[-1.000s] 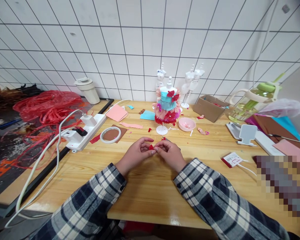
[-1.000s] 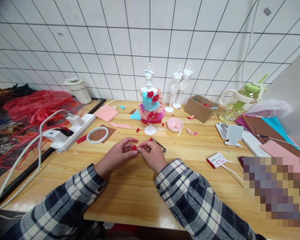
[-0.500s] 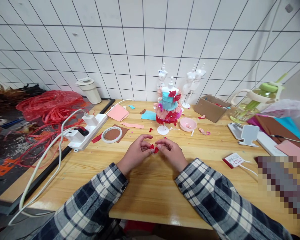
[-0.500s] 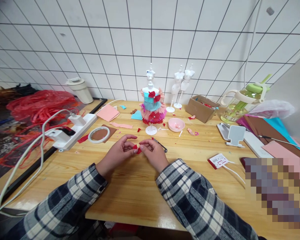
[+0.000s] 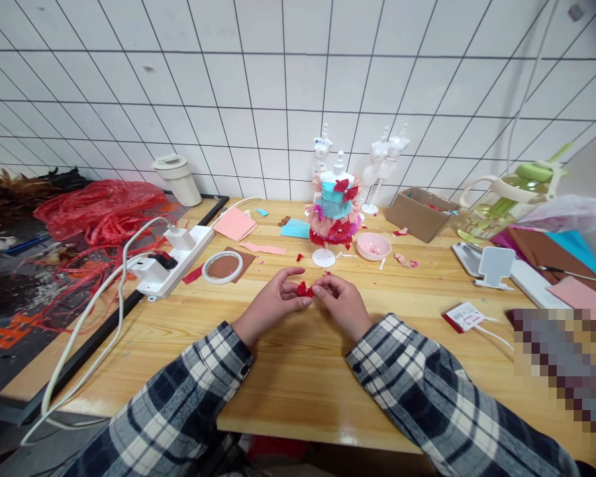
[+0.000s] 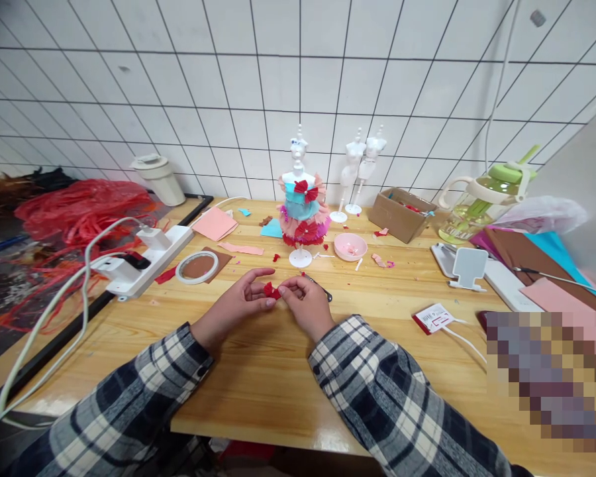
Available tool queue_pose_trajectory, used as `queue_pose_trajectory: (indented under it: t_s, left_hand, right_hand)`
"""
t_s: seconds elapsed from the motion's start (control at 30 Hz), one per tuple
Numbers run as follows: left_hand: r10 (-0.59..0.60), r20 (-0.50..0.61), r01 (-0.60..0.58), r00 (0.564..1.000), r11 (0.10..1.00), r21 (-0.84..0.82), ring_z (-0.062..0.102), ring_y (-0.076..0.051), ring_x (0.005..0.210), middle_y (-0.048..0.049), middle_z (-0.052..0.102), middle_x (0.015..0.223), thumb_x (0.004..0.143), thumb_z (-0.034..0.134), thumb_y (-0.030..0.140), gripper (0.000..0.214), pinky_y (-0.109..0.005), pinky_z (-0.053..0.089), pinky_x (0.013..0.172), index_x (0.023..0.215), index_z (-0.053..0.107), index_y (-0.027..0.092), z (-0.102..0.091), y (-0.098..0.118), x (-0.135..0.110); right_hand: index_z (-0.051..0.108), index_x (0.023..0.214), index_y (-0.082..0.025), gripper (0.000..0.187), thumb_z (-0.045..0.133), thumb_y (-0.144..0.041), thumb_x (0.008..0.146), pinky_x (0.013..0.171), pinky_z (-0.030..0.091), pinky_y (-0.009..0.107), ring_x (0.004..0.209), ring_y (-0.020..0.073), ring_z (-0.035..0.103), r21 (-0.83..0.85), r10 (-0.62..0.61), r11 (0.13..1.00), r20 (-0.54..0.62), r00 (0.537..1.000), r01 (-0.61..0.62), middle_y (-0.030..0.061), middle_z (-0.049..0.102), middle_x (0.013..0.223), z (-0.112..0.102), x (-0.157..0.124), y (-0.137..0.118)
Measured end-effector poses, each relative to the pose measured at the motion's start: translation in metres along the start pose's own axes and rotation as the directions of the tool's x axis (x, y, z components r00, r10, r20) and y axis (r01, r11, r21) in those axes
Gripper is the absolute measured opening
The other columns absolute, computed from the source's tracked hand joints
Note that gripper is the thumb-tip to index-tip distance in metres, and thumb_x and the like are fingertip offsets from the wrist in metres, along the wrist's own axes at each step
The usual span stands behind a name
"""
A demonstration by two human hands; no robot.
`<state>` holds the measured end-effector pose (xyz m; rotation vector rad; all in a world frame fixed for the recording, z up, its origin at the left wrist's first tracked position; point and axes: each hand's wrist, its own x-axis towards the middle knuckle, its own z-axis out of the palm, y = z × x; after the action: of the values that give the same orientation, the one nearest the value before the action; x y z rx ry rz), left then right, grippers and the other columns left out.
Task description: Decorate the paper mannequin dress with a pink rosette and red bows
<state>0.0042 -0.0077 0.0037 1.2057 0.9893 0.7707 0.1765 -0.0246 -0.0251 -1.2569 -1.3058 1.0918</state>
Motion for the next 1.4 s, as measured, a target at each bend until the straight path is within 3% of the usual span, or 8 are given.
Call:
queue_pose_trajectory:
  t_s: [0.2, 0.4, 0.57, 0.77, 0.93, 1.17, 1.4]
  left_hand:
    - [0.061, -0.076, -0.057, 0.995, 0.997, 0.043, 0.062, -0.013, 0.072, 0.003, 0.063, 0.075, 0.062, 0.083, 0.033, 0.066, -0.026, 0.045, 0.07, 0.118, 0.05, 0.017, 0.001, -0.0014, 0.0017]
    - [0.101, 0.016, -0.102, 0.995, 0.987, 0.126, 0.051, -0.009, 0.06, 0.0074, 0.054, 0.066, 0.067, 0.076, 0.027, 0.059, -0.022, 0.038, 0.059, 0.118, 0.048, 0.016, 0.0005, -0.0022, 0.0008]
    - [0.094, 0.067, -0.101, 0.993, 0.99, 0.097, 0.058, -0.012, 0.07, 0.0036, 0.06, 0.074, 0.067, 0.078, 0.027, 0.062, -0.025, 0.043, 0.068, 0.12, 0.048, 0.018, -0.0015, -0.0027, 0.0009]
    - [0.073, -0.01, -0.072, 0.997, 0.995, 0.072, 0.06, -0.013, 0.071, 0.0017, 0.063, 0.076, 0.066, 0.081, 0.035, 0.063, -0.026, 0.043, 0.068, 0.117, 0.049, 0.018, -0.0009, -0.0011, 0.0004]
    - [0.086, 0.017, -0.087, 0.996, 0.994, 0.065, 0.056, -0.011, 0.064, 0.0045, 0.06, 0.07, 0.064, 0.081, 0.034, 0.061, -0.023, 0.039, 0.062, 0.114, 0.049, 0.018, -0.0002, -0.0016, 0.0017]
    - [0.096, 0.055, -0.102, 0.994, 0.987, 0.127, 0.051, -0.009, 0.059, 0.0064, 0.057, 0.067, 0.069, 0.077, 0.03, 0.06, -0.022, 0.037, 0.058, 0.12, 0.047, 0.017, -0.0015, -0.0047, 0.0016]
    - [0.085, -0.002, -0.085, 0.996, 0.994, 0.064, 0.064, -0.015, 0.079, -0.0006, 0.065, 0.085, 0.063, 0.083, 0.034, 0.061, -0.03, 0.048, 0.075, 0.113, 0.052, 0.019, -0.0011, -0.0022, 0.0016]
  right_hand:
    - [0.067, 0.08, -0.02, 0.025, 0.067, -0.044, 0.073, 0.06, 0.044, 0.029, 0.064, 0.0154, 0.056, -0.031, 0.006, 1.0, 0.042, 0.999, -0.005, 0.0033, 0.067, 0.075, 0.0035, -0.0032, 0.0005]
    - [0.066, 0.076, -0.019, 0.019, 0.067, -0.038, 0.072, 0.055, 0.041, 0.026, 0.058, 0.0134, 0.051, -0.029, 0.023, 0.999, 0.07, 0.997, -0.021, 0.0008, 0.063, 0.067, 0.0014, -0.0042, -0.0037]
    - [0.067, 0.076, -0.019, 0.02, 0.067, -0.039, 0.073, 0.056, 0.042, 0.027, 0.06, 0.0136, 0.054, -0.024, 0.002, 1.0, 0.064, 0.998, -0.001, 0.0019, 0.066, 0.07, -0.0004, -0.0023, -0.0017]
    - [0.069, 0.077, -0.019, 0.021, 0.066, -0.04, 0.073, 0.058, 0.043, 0.028, 0.06, 0.014, 0.054, -0.036, -0.013, 0.999, 0.059, 0.998, 0.015, 0.0028, 0.068, 0.072, 0.0013, -0.0028, -0.001]
    - [0.068, 0.074, -0.02, 0.019, 0.067, -0.038, 0.072, 0.052, 0.037, 0.026, 0.054, 0.0124, 0.047, -0.061, 0.007, 0.998, 0.089, 0.996, -0.001, 0.0006, 0.062, 0.065, 0.0004, -0.0038, -0.0035]
    - [0.068, 0.074, -0.019, 0.019, 0.067, -0.037, 0.072, 0.052, 0.038, 0.026, 0.055, 0.0124, 0.048, -0.047, 0.023, 0.999, 0.098, 0.995, -0.018, 0.0007, 0.062, 0.064, -0.001, -0.0034, -0.0062]
    - [0.065, 0.075, -0.019, 0.021, 0.067, -0.04, 0.071, 0.054, 0.041, 0.026, 0.058, 0.0131, 0.051, -0.008, 0.027, 1.0, 0.058, 0.998, -0.027, 0.0009, 0.063, 0.068, -0.001, -0.0017, -0.0067]
